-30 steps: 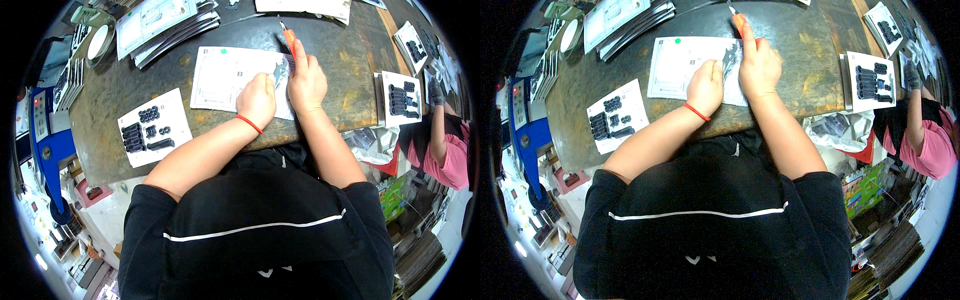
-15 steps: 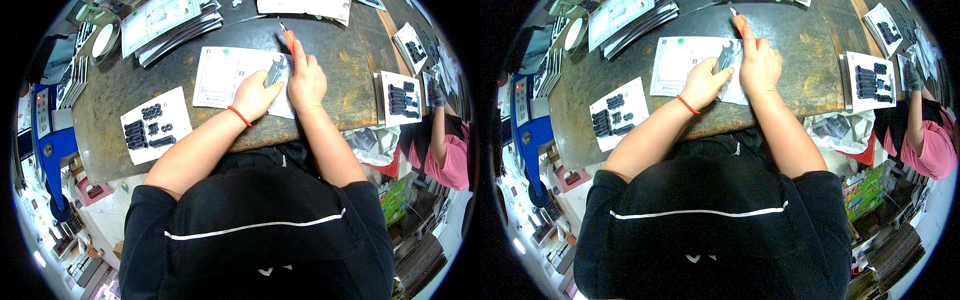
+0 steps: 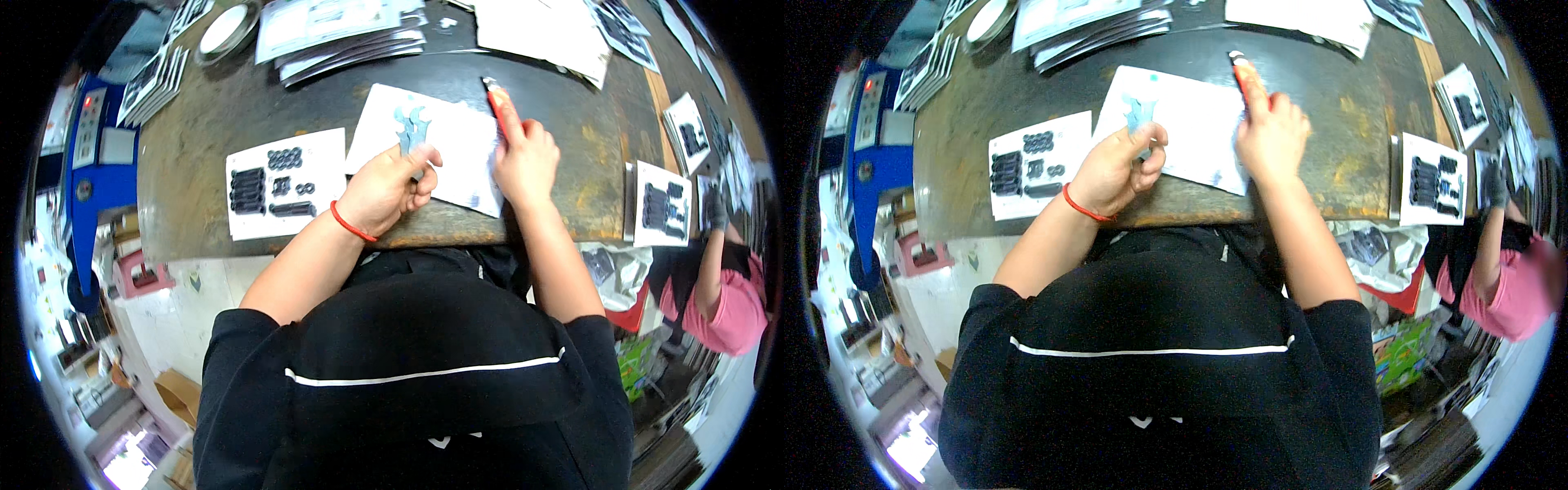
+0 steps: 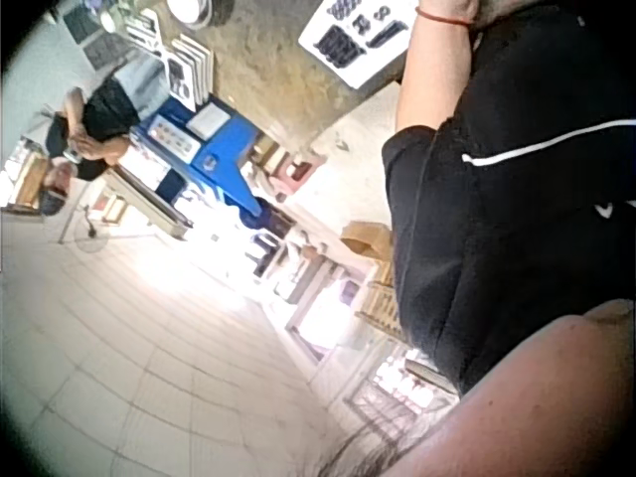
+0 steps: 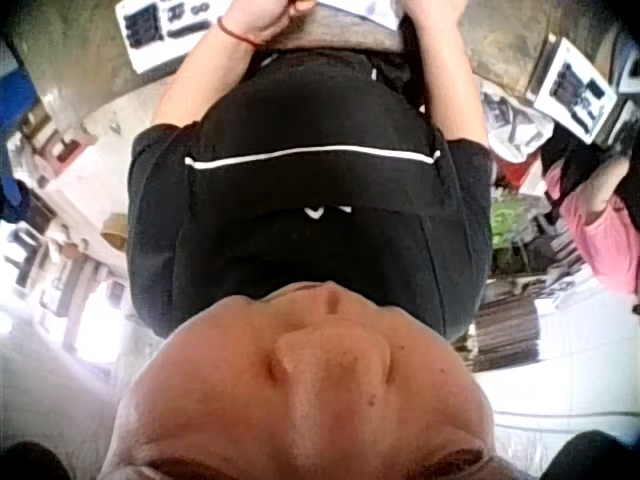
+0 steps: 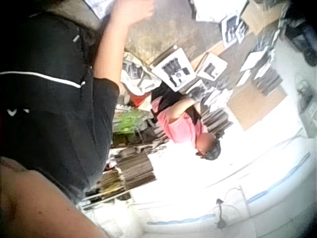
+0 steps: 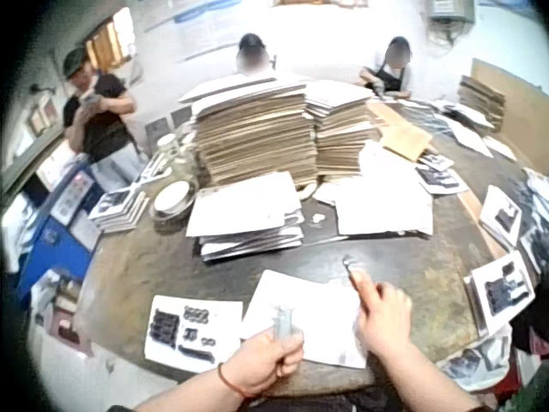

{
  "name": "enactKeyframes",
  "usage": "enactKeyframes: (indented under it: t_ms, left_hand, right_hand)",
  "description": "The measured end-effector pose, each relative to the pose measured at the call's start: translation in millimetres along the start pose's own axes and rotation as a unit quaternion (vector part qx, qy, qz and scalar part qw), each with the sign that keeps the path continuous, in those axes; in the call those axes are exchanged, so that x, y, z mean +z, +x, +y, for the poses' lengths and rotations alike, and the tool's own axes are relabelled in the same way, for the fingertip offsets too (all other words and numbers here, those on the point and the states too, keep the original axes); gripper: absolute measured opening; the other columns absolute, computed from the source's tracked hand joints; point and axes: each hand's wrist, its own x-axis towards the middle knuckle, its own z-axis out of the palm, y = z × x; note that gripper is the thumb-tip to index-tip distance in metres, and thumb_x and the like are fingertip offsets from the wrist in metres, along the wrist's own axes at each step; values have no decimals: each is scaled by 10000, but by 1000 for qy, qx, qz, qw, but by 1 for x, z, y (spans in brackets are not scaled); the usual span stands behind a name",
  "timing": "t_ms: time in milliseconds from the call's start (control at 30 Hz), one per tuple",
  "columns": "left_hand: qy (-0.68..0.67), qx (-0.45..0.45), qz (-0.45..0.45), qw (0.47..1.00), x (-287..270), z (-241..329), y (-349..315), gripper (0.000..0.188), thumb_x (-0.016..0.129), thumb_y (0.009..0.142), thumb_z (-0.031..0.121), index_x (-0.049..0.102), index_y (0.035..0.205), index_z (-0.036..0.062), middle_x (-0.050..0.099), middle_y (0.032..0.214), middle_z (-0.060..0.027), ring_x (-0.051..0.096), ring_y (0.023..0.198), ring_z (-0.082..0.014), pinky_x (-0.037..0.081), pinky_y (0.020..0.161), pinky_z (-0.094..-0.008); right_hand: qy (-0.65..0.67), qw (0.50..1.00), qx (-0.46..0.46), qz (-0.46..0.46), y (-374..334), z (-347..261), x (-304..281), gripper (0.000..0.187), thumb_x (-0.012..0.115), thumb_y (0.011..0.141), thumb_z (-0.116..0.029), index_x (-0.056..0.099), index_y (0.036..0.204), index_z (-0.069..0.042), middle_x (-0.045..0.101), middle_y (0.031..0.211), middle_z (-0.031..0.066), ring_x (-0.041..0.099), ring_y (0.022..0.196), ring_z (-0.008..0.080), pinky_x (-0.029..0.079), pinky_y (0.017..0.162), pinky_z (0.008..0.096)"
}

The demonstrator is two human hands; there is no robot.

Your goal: The person uses a red utility knife to cut black cylindrical bolts and small round pieces from a printed paper backing. They repeatedly pick up sheets, cut along the outlines, and separate the pieces, placing them on the table.

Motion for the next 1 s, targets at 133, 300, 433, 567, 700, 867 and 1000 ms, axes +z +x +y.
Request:
enactKeyframes:
  t_ms: [133,300,433,567,700,867,1000]
  left_hand:
    - [-24,6,-5,1000,-4,-7,-22,284,458,1047,339,553,979,81,516,690,18,446,545,-54,364,478,-163]
    - [30,-47,-31,998,-8,-20,-51,414,409,1048,386,576,857,59,576,654,-41,535,522,-110,385,458,-186]
    - [108,-83,-36,990,-11,-20,-66,436,426,1041,392,582,806,60,595,644,-53,538,502,-114,402,469,-209]
    - [100,-71,-5,993,-32,-36,-71,402,442,1036,354,530,756,80,539,615,-24,486,495,-103,393,472,-227]
    - [50,-47,34,997,-44,-44,-83,376,448,1024,316,504,731,88,522,611,-16,465,498,-104,392,473,-244]
    - [59,-27,-22,998,-62,-42,-95,386,476,1004,302,562,717,58,585,624,-39,502,505,-107,426,492,-241]
    - [50,-23,-43,998,-76,-44,-101,395,476,1003,302,591,722,49,616,642,-53,513,503,-106,423,488,-235]
  right_hand:
    - [69,997,-30,22,-2,-11,-28,529,623,800,-85,578,1323,-154,551,1286,172,506,1221,346,368,1021,521]
    - [414,889,-133,-145,-14,-71,-80,391,707,769,-8,651,1154,-48,675,954,124,670,818,235,532,763,351]
    - [385,893,-154,-173,-23,-97,-75,364,729,764,-28,676,1122,-62,682,912,101,672,744,230,535,672,339]
    - [361,904,-151,-173,-26,-121,-74,326,742,751,-27,677,1069,-58,673,874,101,671,730,259,535,655,349]
    - [355,898,-195,-173,-32,-140,-61,280,742,745,-23,672,1016,-45,675,873,114,673,724,280,536,645,363]
    - [316,896,-260,-174,-29,-158,-55,235,741,732,-22,687,959,-48,679,856,108,672,742,294,538,649,374]
    - [263,882,-347,-179,-22,-171,-57,225,743,722,7,704,939,-38,680,857,103,676,773,276,539,672,346]
